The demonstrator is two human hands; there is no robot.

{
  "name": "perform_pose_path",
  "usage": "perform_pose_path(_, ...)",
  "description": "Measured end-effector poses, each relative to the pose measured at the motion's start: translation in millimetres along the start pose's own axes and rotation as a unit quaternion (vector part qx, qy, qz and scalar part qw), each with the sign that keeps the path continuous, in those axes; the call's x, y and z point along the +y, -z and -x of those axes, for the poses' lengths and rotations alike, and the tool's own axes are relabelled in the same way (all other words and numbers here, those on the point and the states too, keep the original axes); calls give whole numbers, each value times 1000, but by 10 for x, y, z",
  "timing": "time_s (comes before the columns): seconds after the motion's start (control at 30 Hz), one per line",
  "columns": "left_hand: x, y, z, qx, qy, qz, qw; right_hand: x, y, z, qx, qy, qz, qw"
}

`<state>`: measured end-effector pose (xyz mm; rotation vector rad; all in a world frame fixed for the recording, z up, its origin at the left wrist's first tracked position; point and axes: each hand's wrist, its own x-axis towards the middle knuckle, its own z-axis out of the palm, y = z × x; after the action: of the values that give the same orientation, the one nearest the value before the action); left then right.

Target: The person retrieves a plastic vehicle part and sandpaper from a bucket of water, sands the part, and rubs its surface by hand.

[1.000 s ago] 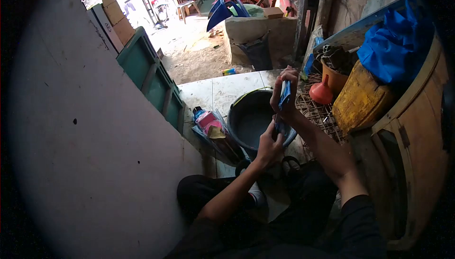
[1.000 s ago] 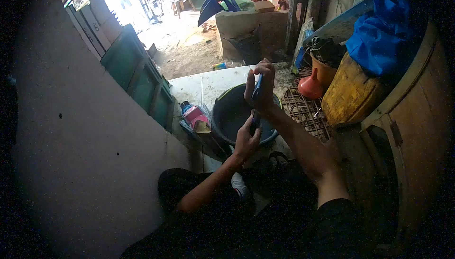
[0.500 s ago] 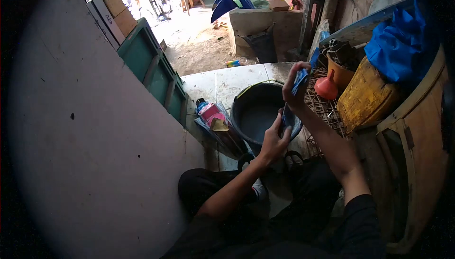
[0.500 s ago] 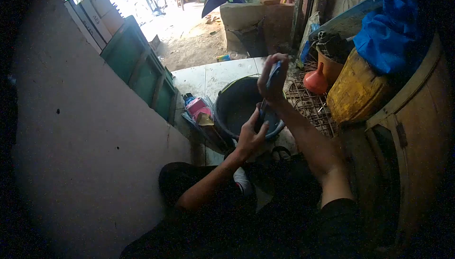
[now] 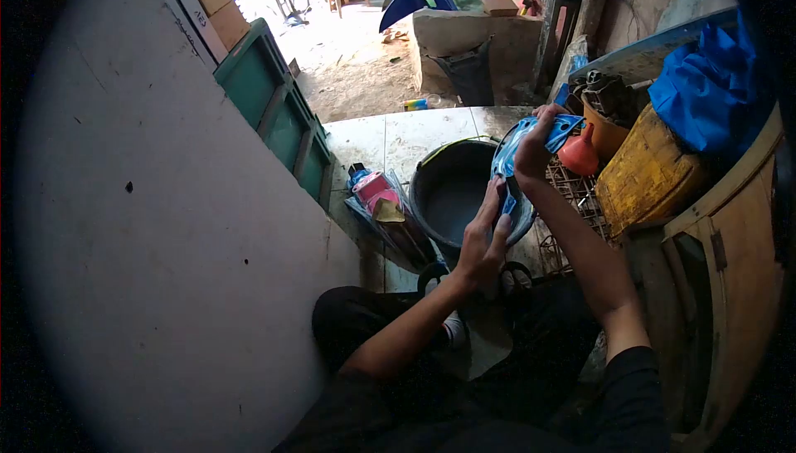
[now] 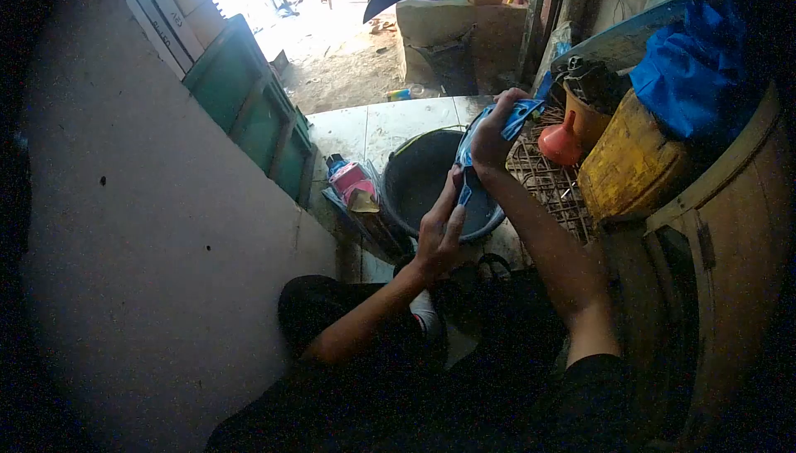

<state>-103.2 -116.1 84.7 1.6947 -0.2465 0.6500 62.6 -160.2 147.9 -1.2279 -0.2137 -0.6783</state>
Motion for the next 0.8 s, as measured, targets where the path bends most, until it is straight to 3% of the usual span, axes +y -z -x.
perform_pose_path(0.1,-100,-4,-68,33,62,116,991,27,-16,-63,12,-32,-26,999)
perform_pose_path(0.17,196,80,-96,-5,-54,0,999,138,68,-197,14,-161,-136,977)
perform_pose_path(0.23,238,137,-72,-50,-131,-43,989,27,62,-240,29,-192,-190,962)
perform_pose_path(0.3,158,173,-127,-60,-146,-58,986,-53,57,-224,17,-210,-244,947)
perform_pose_path(0.4,-34,174,-330,33,-46,-28,998,-76,52,-205,20,-231,-263,937)
perform_pose_path(0.5,166,213,-262,-32,-158,-134,978,-135,92,-269,48,-272,-272,922)
perform_pose_path(0.57,372,148,-171,-109,-212,-127,963,-158,79,-269,81,-313,-308,894)
perform_pose_path(0.63,269,174,-188,-113,-218,-144,959,-132,66,-232,72,-329,-321,885)
perform_pose_path(0.7,-14,220,-312,6,-166,-133,977,146,141,-280,16,-288,-310,906)
perform_pose_path(0.73,-51,251,-374,61,-127,-109,984,-53,101,-208,45,-330,-279,901)
perform_pose_path(0.77,-80,311,-402,57,-81,-115,988,27,140,-197,29,-325,-246,913)
perform_pose_path(0.8,-8,327,-397,33,-125,-136,982,1,140,-191,42,-349,-255,901)
